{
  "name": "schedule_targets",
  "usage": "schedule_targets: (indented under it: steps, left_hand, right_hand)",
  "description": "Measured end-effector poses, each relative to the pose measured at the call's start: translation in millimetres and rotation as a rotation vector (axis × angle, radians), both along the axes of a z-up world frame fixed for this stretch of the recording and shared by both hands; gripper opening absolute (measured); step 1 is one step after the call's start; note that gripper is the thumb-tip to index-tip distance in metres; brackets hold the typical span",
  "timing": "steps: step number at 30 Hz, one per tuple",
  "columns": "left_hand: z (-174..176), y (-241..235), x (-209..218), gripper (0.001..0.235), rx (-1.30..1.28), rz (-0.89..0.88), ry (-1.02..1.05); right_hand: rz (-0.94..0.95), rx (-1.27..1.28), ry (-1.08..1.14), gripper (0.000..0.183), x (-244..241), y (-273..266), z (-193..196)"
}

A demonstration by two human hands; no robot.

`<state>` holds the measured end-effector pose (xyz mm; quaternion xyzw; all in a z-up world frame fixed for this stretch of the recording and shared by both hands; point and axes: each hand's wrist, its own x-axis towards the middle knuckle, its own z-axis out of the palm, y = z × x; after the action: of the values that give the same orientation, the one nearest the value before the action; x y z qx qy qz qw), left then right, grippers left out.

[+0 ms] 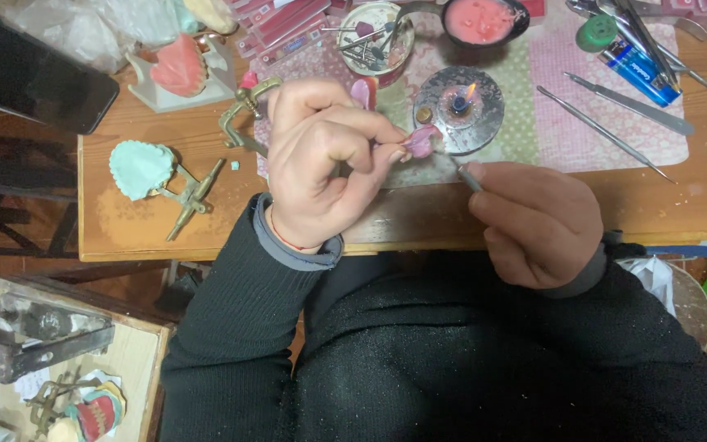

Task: Repairing and preparing dentures using wax, heat, and glue on a dental model.

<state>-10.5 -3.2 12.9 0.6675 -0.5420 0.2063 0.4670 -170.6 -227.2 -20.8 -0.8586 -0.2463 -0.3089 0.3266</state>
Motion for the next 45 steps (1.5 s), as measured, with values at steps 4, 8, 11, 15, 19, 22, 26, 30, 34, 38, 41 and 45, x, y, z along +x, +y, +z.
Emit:
schedule_targets:
  steps: [4, 8, 11, 15, 19, 22, 26, 30, 34, 38, 41, 45]
  left_hand:
    - [-2, 1, 1, 0.037, 0.001, -0.024, 0.075]
    - [-4, 2, 2, 0.037, -0.002, -0.059, 0.172]
    - [-2, 1, 2, 0.037, 0.018, -0.067, 0.185]
    - [-5, 0, 2, 0.037, 0.02, -0.062, 0.201]
    - [-6, 0, 2, 0.037, 0.012, -0.088, 0.251]
    - [-7, 0, 2, 0.037, 0.001, -0.11, 0.294]
    - [-9, -1, 2, 0.036, -0.004, -0.207, 0.418]
    - [-2, -4, 1, 0.03, -0.045, -0.393, 0.803]
    - [-14, 1, 8, 0.031, -0.109, -0.633, 1.106]
    - [-20, 3, 11, 0.033, -0.113, -0.629, 1.178]
    - [-14, 2, 10, 0.032, -0.104, -0.658, 1.22]
    - [-13, 1, 7, 0.034, -0.072, -0.646, 1.199]
  right_hand:
    - [-0.012, 0.029, 0.028, 0.028, 1, 1, 4]
    - [-0.071, 0.009, 0.039, 0.025, -4, 2, 2]
    - [-0.108, 0.014, 0.033, 0.024, 0, 7, 8]
    - [-0.039, 0.013, 0.033, 0.02, 0, 7, 7]
    - [-0.095, 0.056, 0.03, 0.017, -2, 6, 3]
    - [-0.131, 0.043, 0.043, 0.017, -7, 1, -9]
    - [-0.09, 0.251, 0.137, 0.022, 3, 8, 8]
    - [-0.047, 0.555, 0.165, 0.027, 5, 25, 5]
    - [-0.03, 0.778, 0.27, 0.01, 6, 28, -7]
    - [0.083, 1.004, 0.385, 0.028, 16, 39, 1]
    - [0.112, 1.093, 0.41, 0.039, 19, 47, 3]
    - [0.129, 1.152, 0.397, 0.04, 21, 54, 1]
